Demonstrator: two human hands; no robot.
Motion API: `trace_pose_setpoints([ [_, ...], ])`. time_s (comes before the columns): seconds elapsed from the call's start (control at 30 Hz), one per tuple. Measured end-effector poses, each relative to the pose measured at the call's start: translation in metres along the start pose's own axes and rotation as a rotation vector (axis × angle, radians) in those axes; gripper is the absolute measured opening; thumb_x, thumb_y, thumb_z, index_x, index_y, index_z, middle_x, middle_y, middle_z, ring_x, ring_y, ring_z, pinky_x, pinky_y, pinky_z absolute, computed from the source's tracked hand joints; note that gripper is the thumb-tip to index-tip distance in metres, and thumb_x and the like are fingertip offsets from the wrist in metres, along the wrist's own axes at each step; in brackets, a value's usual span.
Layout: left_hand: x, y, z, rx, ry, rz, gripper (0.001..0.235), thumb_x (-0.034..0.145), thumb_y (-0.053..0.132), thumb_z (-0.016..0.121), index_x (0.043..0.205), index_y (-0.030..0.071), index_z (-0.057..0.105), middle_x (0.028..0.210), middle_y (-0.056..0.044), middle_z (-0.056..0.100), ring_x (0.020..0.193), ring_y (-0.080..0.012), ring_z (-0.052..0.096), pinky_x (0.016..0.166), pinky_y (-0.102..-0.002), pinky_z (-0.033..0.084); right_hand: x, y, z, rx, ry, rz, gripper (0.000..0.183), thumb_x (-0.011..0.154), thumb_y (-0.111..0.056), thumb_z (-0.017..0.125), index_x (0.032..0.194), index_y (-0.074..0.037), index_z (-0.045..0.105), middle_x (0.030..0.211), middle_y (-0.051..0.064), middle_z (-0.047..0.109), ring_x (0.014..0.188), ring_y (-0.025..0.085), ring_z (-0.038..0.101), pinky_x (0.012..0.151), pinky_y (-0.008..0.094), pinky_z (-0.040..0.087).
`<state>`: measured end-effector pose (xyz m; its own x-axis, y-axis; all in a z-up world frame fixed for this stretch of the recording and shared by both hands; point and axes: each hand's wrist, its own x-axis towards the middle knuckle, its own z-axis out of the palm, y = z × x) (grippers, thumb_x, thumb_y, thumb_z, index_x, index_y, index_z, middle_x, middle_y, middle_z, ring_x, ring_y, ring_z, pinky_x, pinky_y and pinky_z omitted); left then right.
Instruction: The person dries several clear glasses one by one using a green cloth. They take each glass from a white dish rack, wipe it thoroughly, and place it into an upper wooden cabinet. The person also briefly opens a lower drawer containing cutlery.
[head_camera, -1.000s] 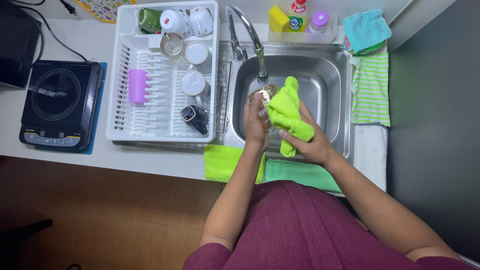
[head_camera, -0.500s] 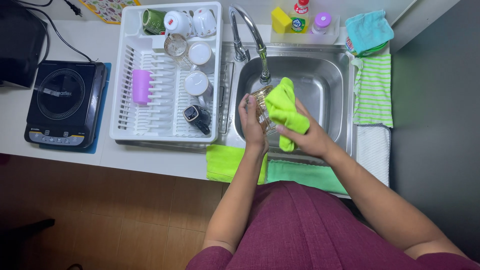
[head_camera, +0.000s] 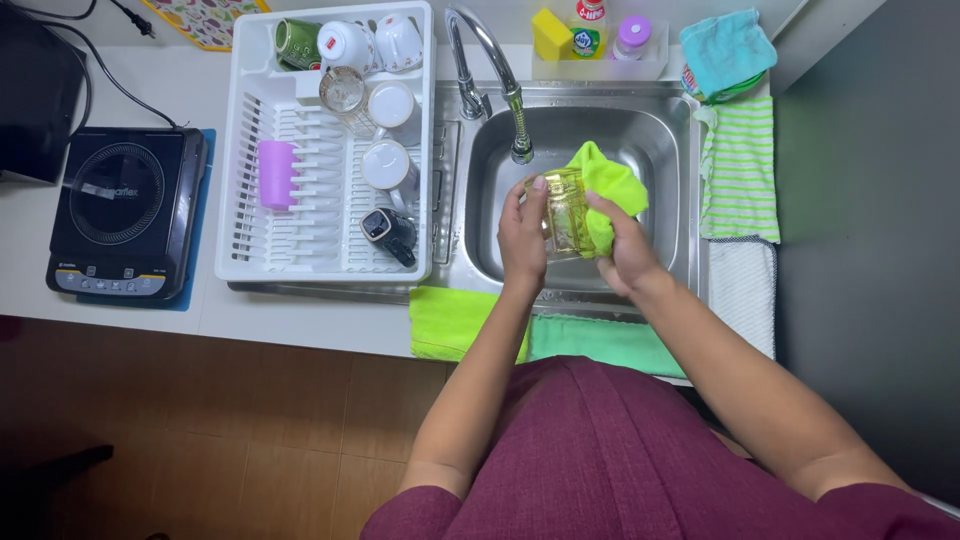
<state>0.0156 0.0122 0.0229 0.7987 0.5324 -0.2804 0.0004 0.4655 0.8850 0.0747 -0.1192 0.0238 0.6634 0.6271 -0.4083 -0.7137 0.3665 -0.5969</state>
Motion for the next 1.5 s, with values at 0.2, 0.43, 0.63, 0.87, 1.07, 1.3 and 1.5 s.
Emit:
trace_pose_setpoints([
  [0.2, -0.007, -0.019, -0.005, 0.172, -0.037, -0.041, 0.051, 0.101, 0.045, 0.057, 0.134, 0.006, 0.051, 0.111, -0.009, 0.068, 0.093, -0.0145, 0.069, 0.074, -0.029, 0.058, -0.013, -0.017, 0.016, -0.662, -0.157, -0.492, 0.058, 0.096, -0.015, 0.071, 0.146, -0.005, 0.044, 0.128, 0.006, 0.063, 0.117, 0.014, 0.060, 0.101, 0.031, 0.049],
  [0.43, -0.011, -0.023, -0.009, -0.163, -0.146, -0.111, 0.056, 0.097, 0.036, 0.066, 0.137, 0.004, 0.042, 0.119, -0.013, 0.060, 0.102, -0.0192, 0.067, 0.083, -0.036, 0.060, 0.023, -0.016, -0.008, -0.150, -0.111, 0.064, 0.045, 0.104, -0.031, 0.064, 0.136, 0.000, 0.061, 0.116, 0.013, 0.071, 0.102, 0.022, 0.068, 0.090, 0.039, 0.054],
  [0.63, -0.005, -0.011, -0.019, -0.299, -0.113, -0.161, 0.052, 0.096, 0.037, 0.064, 0.132, 0.008, 0.043, 0.124, -0.015, 0.061, 0.110, -0.0236, 0.067, 0.086, -0.037, 0.062, -0.037, -0.007, 0.017, -0.855, -0.262, -0.488, 0.055, 0.101, -0.018, 0.066, 0.150, -0.004, 0.044, 0.137, 0.006, 0.059, 0.126, 0.015, 0.056, 0.105, 0.029, 0.045],
  [0.87, 0.001, -0.021, 0.001, -0.120, -0.301, -0.052, 0.056, 0.098, 0.037, 0.062, 0.141, 0.010, 0.041, 0.125, -0.011, 0.058, 0.112, -0.0213, 0.063, 0.090, -0.039, 0.057, -0.002, -0.037, 0.006, -0.099, -0.108, 0.081, 0.046, 0.099, -0.040, 0.063, 0.128, -0.004, 0.064, 0.110, 0.011, 0.072, 0.094, 0.021, 0.072, 0.075, 0.036, 0.058],
  [1.07, 0.012, -0.038, -0.013, 0.431, -0.224, -0.046, 0.047, 0.110, 0.045, 0.049, 0.141, 0.010, 0.058, 0.106, -0.011, 0.066, 0.098, -0.0221, 0.066, 0.085, -0.035, 0.057, 0.004, -0.011, 0.000, -0.545, 0.064, -0.322, 0.036, 0.103, -0.023, 0.069, 0.133, -0.002, 0.065, 0.118, 0.007, 0.069, 0.102, 0.017, 0.066, 0.088, 0.030, 0.055],
  [1.3, 0.010, -0.037, -0.021, -0.298, -0.183, -0.167, 0.057, 0.104, 0.049, 0.055, 0.140, 0.005, 0.051, 0.122, -0.012, 0.065, 0.106, -0.0206, 0.068, 0.088, -0.036, 0.059, -0.046, -0.004, 0.029, -1.199, -0.138, -0.752, 0.052, 0.097, -0.016, 0.072, 0.142, 0.004, 0.056, 0.156, 0.021, 0.040, 0.141, 0.028, 0.047, 0.115, 0.037, 0.038],
  [1.5, -0.003, -0.027, -0.031, -0.496, -0.242, -0.235, 0.069, 0.100, 0.063, 0.051, 0.141, 0.007, 0.051, 0.122, -0.012, 0.067, 0.109, -0.0233, 0.071, 0.089, -0.039, 0.061, -0.039, 0.009, 0.003, -1.019, -0.083, -0.550, 0.044, 0.096, -0.018, 0.073, 0.134, -0.002, 0.057, 0.130, 0.012, 0.057, 0.120, 0.019, 0.059, 0.103, 0.032, 0.048],
])
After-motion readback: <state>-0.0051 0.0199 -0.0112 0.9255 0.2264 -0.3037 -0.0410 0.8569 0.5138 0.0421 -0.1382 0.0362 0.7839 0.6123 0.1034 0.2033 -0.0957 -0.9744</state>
